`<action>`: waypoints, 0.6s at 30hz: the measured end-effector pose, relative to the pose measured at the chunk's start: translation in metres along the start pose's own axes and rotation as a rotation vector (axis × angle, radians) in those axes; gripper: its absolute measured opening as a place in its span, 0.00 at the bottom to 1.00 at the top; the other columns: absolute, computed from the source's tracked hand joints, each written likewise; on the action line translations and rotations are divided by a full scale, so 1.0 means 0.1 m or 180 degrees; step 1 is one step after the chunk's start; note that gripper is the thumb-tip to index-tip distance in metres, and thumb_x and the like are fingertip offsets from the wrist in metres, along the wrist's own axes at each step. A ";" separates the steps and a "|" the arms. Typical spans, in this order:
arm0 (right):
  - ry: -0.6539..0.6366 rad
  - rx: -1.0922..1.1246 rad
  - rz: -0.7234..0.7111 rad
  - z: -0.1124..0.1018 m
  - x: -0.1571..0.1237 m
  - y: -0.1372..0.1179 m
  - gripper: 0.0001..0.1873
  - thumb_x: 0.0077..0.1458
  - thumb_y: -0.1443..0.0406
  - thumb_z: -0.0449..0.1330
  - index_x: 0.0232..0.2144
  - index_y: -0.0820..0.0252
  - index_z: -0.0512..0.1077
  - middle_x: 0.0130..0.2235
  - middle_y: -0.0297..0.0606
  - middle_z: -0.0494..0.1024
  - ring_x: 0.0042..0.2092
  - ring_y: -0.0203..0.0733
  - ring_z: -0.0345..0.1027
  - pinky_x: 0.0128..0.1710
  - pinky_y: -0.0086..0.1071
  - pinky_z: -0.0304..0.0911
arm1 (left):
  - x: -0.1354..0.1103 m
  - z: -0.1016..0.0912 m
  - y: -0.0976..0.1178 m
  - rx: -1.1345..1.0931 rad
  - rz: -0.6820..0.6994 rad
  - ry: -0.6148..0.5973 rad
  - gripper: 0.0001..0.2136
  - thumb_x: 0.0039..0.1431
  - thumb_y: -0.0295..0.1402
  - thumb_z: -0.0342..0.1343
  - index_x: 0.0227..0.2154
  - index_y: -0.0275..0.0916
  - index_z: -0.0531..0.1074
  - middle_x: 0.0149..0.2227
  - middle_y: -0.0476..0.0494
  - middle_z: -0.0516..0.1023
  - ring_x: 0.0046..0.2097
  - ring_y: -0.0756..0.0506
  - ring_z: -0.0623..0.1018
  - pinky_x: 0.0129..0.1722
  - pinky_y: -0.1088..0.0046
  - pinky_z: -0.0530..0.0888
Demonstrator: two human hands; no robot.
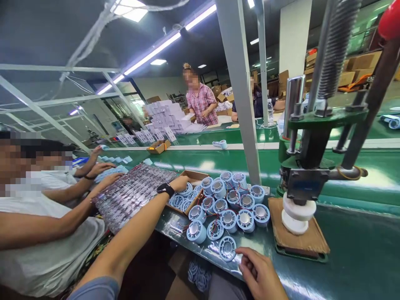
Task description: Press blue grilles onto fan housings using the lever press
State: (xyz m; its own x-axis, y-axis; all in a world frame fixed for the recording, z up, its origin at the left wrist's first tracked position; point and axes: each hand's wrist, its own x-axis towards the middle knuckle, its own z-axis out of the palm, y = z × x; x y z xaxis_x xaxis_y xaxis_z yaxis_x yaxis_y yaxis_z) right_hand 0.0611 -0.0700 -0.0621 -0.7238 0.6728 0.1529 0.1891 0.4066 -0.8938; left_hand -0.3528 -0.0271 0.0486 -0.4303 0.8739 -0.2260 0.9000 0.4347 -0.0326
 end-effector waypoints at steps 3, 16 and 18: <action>0.0026 -0.0051 0.0021 -0.03 -0.01 -0.11 0.16 0.61 0.60 0.52 0.43 0.61 0.77 0.29 0.37 0.77 0.30 0.38 0.71 0.31 0.26 0.67 | -0.11 -0.11 -0.03 -0.0365 -0.0086 0.0333 0.15 0.63 0.37 0.57 0.50 0.38 0.71 0.51 0.39 0.75 0.48 0.41 0.77 0.46 0.57 0.76; -0.0462 -0.0643 -0.0307 0.44 0.08 -0.52 0.29 0.56 0.70 0.59 0.60 0.56 0.65 0.57 0.47 0.70 0.56 0.50 0.67 0.56 0.43 0.65 | -2.14 0.40 0.30 -0.2811 0.0063 0.0843 0.14 0.45 0.36 0.53 0.35 0.39 0.77 0.31 0.45 0.82 0.32 0.42 0.80 0.33 0.68 0.77; -0.0823 -0.0431 -0.0225 0.64 0.02 -0.52 0.41 0.53 0.65 0.65 0.66 0.56 0.55 0.62 0.48 0.66 0.59 0.51 0.66 0.57 0.39 0.66 | -2.40 0.94 0.56 -0.3203 0.0062 0.0711 0.14 0.39 0.33 0.56 0.32 0.43 0.79 0.31 0.47 0.82 0.35 0.40 0.81 0.37 0.67 0.77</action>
State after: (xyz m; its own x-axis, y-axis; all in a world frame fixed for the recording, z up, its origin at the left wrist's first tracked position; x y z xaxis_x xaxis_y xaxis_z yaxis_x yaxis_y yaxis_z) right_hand 0.0074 -0.1293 -0.0426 -0.8801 0.4671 0.0849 0.2063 0.5373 -0.8178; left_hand -0.1923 -0.2325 0.0097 -0.5120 0.8585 -0.0284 0.4761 0.3111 0.8226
